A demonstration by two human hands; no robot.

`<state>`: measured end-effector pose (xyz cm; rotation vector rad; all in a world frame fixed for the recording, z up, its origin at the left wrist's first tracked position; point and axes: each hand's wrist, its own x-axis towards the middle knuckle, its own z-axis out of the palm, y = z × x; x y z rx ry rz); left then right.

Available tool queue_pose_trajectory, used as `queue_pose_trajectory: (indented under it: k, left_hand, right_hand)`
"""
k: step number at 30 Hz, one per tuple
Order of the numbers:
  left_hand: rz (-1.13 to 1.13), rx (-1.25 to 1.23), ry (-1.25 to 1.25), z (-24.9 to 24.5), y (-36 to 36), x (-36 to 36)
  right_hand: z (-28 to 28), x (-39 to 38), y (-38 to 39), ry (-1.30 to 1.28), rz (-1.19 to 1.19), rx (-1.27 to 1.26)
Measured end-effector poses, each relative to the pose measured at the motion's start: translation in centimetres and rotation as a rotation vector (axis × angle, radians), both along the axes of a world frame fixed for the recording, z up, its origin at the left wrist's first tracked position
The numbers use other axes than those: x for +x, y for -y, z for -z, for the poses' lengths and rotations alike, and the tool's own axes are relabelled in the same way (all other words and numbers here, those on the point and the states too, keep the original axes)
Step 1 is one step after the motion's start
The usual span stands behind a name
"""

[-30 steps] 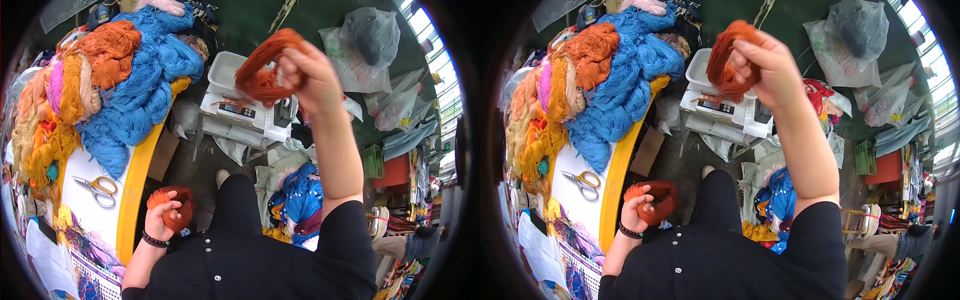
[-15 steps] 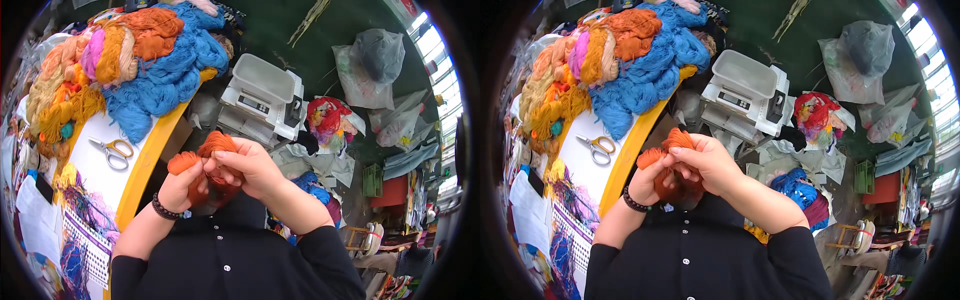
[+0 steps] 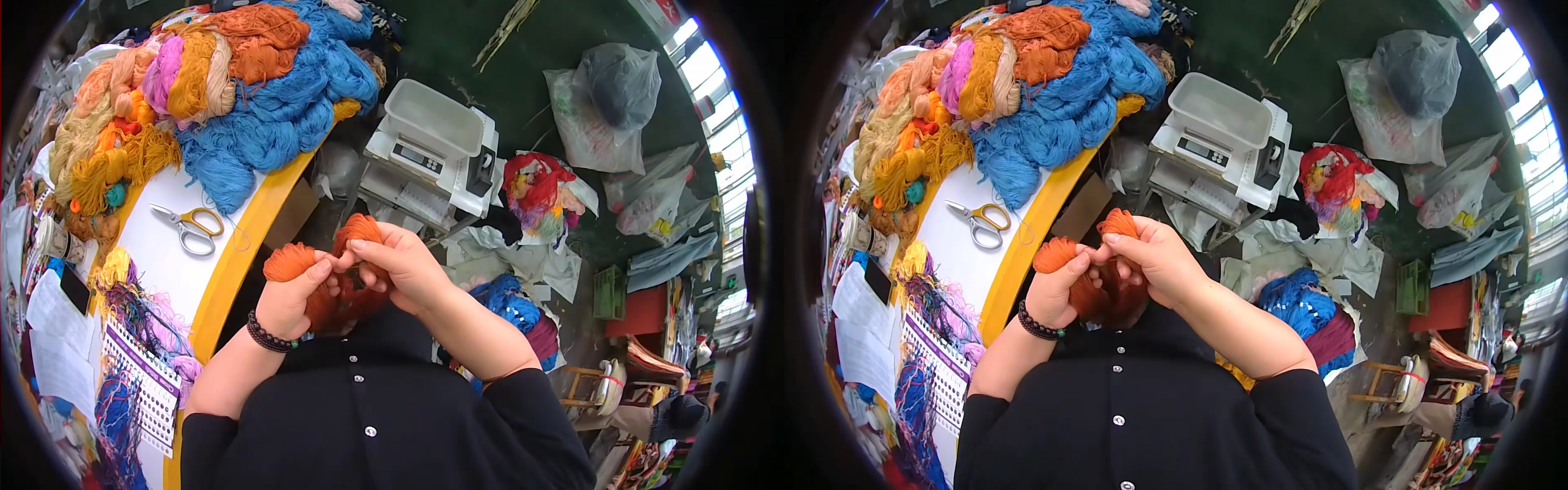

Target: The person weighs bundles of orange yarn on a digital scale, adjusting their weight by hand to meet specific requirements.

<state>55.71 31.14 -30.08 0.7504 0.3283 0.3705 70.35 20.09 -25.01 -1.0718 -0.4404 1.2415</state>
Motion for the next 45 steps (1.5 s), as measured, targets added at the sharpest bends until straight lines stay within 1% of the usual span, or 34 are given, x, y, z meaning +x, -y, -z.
queue_pose_trajectory:
  k: [3, 4, 5, 6, 7, 8, 9, 10, 11, 12, 13, 14, 15, 16, 18, 21, 23, 25, 27, 28, 29, 30, 31, 32, 34, 35, 36, 37, 40, 41, 42, 43, 44, 45]
  left_hand:
    - [-0.034, -0.062, 0.122, -0.3, -1.3, -0.7]
    - [-0.056, -0.158, 0.162, -0.5, -2.6, -1.6]
    - [-0.086, -0.146, 0.192, -1.6, -4.0, -2.9]
    - [-0.168, -0.017, 0.291, -2.5, -5.7, -4.0]
    - [-0.265, 0.067, 0.227, -2.2, -8.6, -6.4]
    - [-0.368, 0.043, 0.269, -3.3, -10.1, -8.1]
    - [-0.310, -0.179, 0.493, -3.0, -13.1, -10.4]
    - [-0.158, -0.530, 0.730, -3.4, -15.6, -12.2]
    - [-0.146, -0.421, 0.600, -3.6, -18.3, -15.3]
    - [-0.217, -0.553, 0.696, -3.4, -20.3, -17.5]
    - [-0.274, -0.538, 0.777, -1.6, -24.0, -20.4]
    - [-0.344, -0.266, 0.616, 0.7, -27.9, -24.3]
    - [-0.535, -0.441, 0.685, 2.9, -32.1, -28.4]
    - [-0.527, -0.443, 0.683, 4.2, -34.5, -31.3]
    - [-0.745, -0.679, 0.771, 5.6, -37.1, -34.1]
    - [-0.800, -0.560, 0.683, 2.5, -32.1, -28.8]
    - [-0.525, -0.501, 0.686, -0.6, -25.9, -22.5]
    - [-0.146, -0.403, 0.657, -4.6, -17.1, -13.9]
    - [0.143, -0.289, 0.731, -3.5, -13.4, -8.8]
    - [0.222, -0.302, 0.665, -2.2, -12.0, -7.3]
    - [0.289, -0.100, 0.516, -0.6, -11.8, -6.5]
    - [0.324, -0.069, 0.386, -1.2, -9.2, -4.8]
    - [0.296, 0.056, 0.154, -0.8, -8.3, -3.9]
    - [0.311, 0.080, 0.089, -1.4, -6.5, -2.4]
    - [0.349, 0.122, 0.018, -1.1, -4.6, -0.7]
    - [0.384, 0.117, -0.008, -1.2, -3.8, -0.1]
    - [0.423, 0.096, -0.058, -0.4, -3.3, 0.2]
    - [0.501, 0.075, -0.094, 0.0, -3.2, 0.3]
    - [0.707, 0.016, -0.119, -0.5, -3.2, -0.3]
    - [0.743, 0.008, 0.020, -1.2, -2.5, 0.0]
    - [0.741, 0.006, 0.020, -1.8, -2.7, -0.3]
    - [0.758, -0.066, -0.098, -2.4, -3.0, -0.6]
    - [0.773, -0.138, -0.215, -2.7, -3.2, -0.7]
    - [0.662, -0.152, -0.215, -2.7, -2.6, -1.0]
  right_hand:
    - [0.3, 0.6, 0.5, -0.017, 0.030, -0.015]
    - [0.2, 1.5, 0.9, 0.000, 0.050, -0.021]
    - [-0.4, 2.6, 1.5, 0.008, 0.068, -0.038]
    - [-0.8, 3.8, 2.3, -0.002, 0.069, -0.027]
    - [-1.2, 5.0, 3.0, 0.017, 0.073, -0.012]
    - [-1.4, 6.0, 3.8, 0.044, 0.097, 0.001]
    - [-1.4, 7.2, 4.8, 0.085, 0.104, 0.018]
    - [-1.8, 8.1, 5.5, 0.112, 0.156, -0.007]
    - [-1.7, 9.3, 6.3, 0.116, 0.158, 0.007]
    - [-1.8, 10.3, 7.0, 0.128, 0.187, -0.017]
    - [-1.6, 11.4, 7.6, 0.128, 0.229, -0.012]
    - [-1.5, 12.3, 8.3, 0.140, 0.256, 0.002]
    - [-1.5, 13.0, 8.9, 0.140, 0.284, 0.022]
    - [-1.8, 13.6, 9.3, 0.167, 0.303, 0.032]
    - [-2.1, 14.8, 10.0, 0.212, 0.333, 0.042]
    - [-2.4, 15.5, 9.8, 0.217, 0.287, 0.042]
    - [-1.9, 15.0, 8.4, 0.183, 0.186, 0.005]
    - [-1.7, 13.1, 6.1, 0.184, 0.133, -0.070]
    - [-1.0, 10.7, 3.6, 0.190, 0.030, -0.099]
    - [-1.1, 8.8, 2.4, 0.176, -0.031, -0.102]
    - [-1.0, 7.3, 1.5, 0.140, -0.147, -0.111]
    - [-2.0, 5.6, 0.9, 0.228, -0.283, -0.146]
    - [-1.9, 4.1, 0.4, 0.367, -0.400, -0.197]
    - [-2.4, 2.4, 0.0, 0.468, -0.479, -0.156]
    - [-2.9, 0.6, 0.0, 0.865, -0.645, -0.040]
    - [-3.7, -0.3, 0.2, 1.041, -0.655, -0.075]
    - [-3.5, -0.9, 0.4, 1.168, -0.620, -0.014]
    - [-3.8, -1.2, 0.8, 1.269, -0.593, 0.020]
    - [-4.6, -1.4, 1.6, 1.476, -0.641, -0.092]
    - [-4.9, -1.5, 1.9, 1.475, -0.643, -0.093]
    - [-5.3, -1.6, 2.2, 1.590, -0.613, -0.052]
    - [-5.4, -1.7, 2.5, 1.702, -0.580, -0.008]
    - [-5.0, -1.8, 3.0, 1.871, -0.447, 0.107]
    - [-4.6, -1.9, 3.2, 1.869, -0.447, 0.107]
